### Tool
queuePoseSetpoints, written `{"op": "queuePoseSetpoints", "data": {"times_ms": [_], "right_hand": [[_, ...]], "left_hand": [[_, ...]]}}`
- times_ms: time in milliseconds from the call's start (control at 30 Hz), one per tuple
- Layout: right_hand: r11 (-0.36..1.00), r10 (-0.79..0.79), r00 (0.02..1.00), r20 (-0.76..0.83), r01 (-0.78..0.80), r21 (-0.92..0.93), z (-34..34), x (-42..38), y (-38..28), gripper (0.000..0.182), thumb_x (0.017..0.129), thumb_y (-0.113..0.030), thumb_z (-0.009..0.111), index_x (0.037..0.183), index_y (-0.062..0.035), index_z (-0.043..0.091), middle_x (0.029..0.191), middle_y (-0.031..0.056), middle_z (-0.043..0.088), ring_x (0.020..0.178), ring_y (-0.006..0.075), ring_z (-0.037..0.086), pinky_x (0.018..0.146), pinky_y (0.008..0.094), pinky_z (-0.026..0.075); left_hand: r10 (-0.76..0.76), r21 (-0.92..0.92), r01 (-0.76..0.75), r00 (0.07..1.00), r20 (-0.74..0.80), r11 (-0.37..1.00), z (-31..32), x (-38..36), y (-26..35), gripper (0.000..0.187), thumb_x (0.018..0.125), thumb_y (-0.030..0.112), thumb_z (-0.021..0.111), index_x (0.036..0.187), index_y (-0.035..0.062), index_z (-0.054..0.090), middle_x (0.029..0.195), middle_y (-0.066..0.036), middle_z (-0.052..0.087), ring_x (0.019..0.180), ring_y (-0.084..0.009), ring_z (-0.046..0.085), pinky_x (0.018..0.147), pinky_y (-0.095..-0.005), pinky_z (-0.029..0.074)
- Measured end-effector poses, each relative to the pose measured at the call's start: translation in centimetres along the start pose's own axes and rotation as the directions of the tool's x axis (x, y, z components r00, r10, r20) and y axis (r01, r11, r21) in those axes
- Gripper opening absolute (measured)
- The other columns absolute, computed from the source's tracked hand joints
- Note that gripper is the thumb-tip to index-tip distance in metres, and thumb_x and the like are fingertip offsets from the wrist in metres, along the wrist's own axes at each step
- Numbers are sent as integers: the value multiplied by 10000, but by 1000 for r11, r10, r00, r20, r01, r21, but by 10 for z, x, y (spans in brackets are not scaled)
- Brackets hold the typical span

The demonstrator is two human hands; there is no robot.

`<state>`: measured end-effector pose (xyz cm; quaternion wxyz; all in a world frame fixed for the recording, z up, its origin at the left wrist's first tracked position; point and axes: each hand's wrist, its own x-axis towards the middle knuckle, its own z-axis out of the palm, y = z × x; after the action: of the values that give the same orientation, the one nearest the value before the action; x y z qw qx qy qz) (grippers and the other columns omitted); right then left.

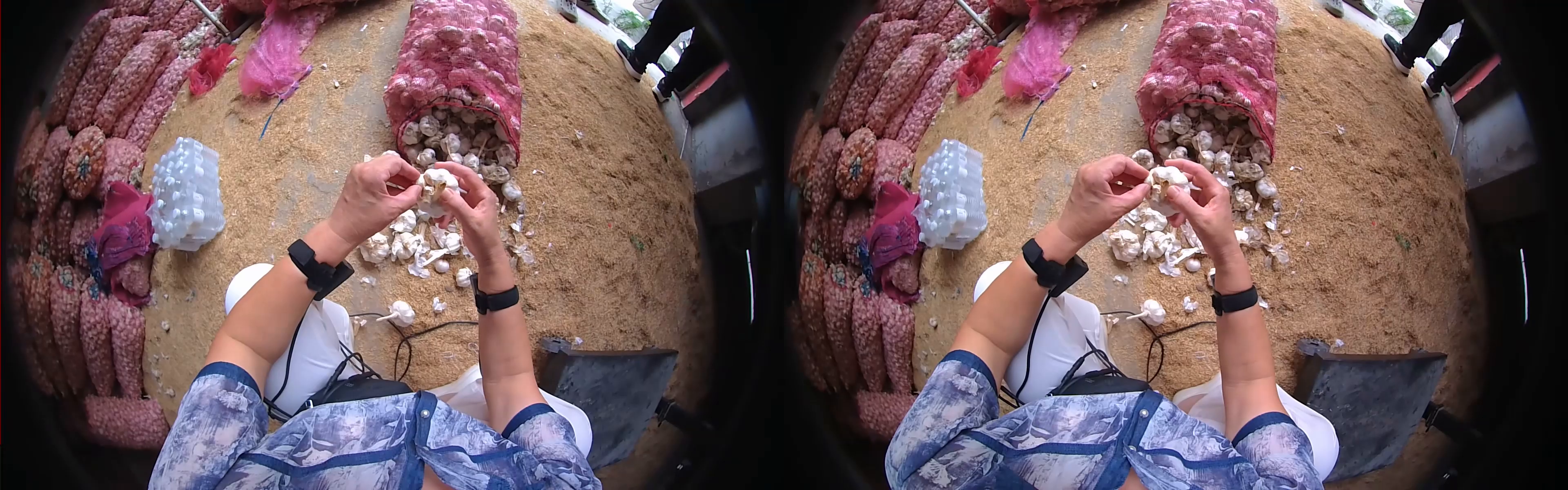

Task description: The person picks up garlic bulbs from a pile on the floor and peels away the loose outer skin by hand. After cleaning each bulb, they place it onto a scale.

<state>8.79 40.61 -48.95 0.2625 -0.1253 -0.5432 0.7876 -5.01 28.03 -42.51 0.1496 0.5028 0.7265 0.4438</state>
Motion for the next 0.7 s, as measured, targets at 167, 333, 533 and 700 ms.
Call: {"op": "queuePoseSetpoints", "data": {"times_ms": [167,333,533,700], "right_hand": [[996,37,999,25,-38,79,-6,0,-1,401,886,-178,658,1249,-22,587,1016,52,677,729,73,637,518,190,504],[979,48,997,61,-59,196,-3,-2,-5,407,882,-191,653,1240,-16,571,1014,59,676,715,79,645,500,193,499],[917,105,993,52,-117,382,5,-4,4,342,916,-216,573,1201,-35,518,978,46,655,715,94,641,515,213,504],[820,81,982,173,-164,548,6,-5,4,363,923,-293,467,1189,-54,534,929,36,641,726,84,609,509,221,471]], "left_hand": [[-97,-174,99,995,20,980,0,1,1,119,797,68,699,855,-34,681,826,-101,677,734,-155,696,674,-261,575],[-150,-154,149,989,10,977,2,1,-10,104,802,78,671,841,-18,686,780,-96,689,694,-136,676,639,-261,548],[-182,-71,180,983,-26,981,5,1,-15,94,810,78,648,846,-1,685,738,-93,690,656,-151,667,630,-286,537],[-160,111,158,987,9,981,4,2,-31,112,848,20,625,941,-20,671,836,-56,694,742,-97,661,644,-243,545]]}}
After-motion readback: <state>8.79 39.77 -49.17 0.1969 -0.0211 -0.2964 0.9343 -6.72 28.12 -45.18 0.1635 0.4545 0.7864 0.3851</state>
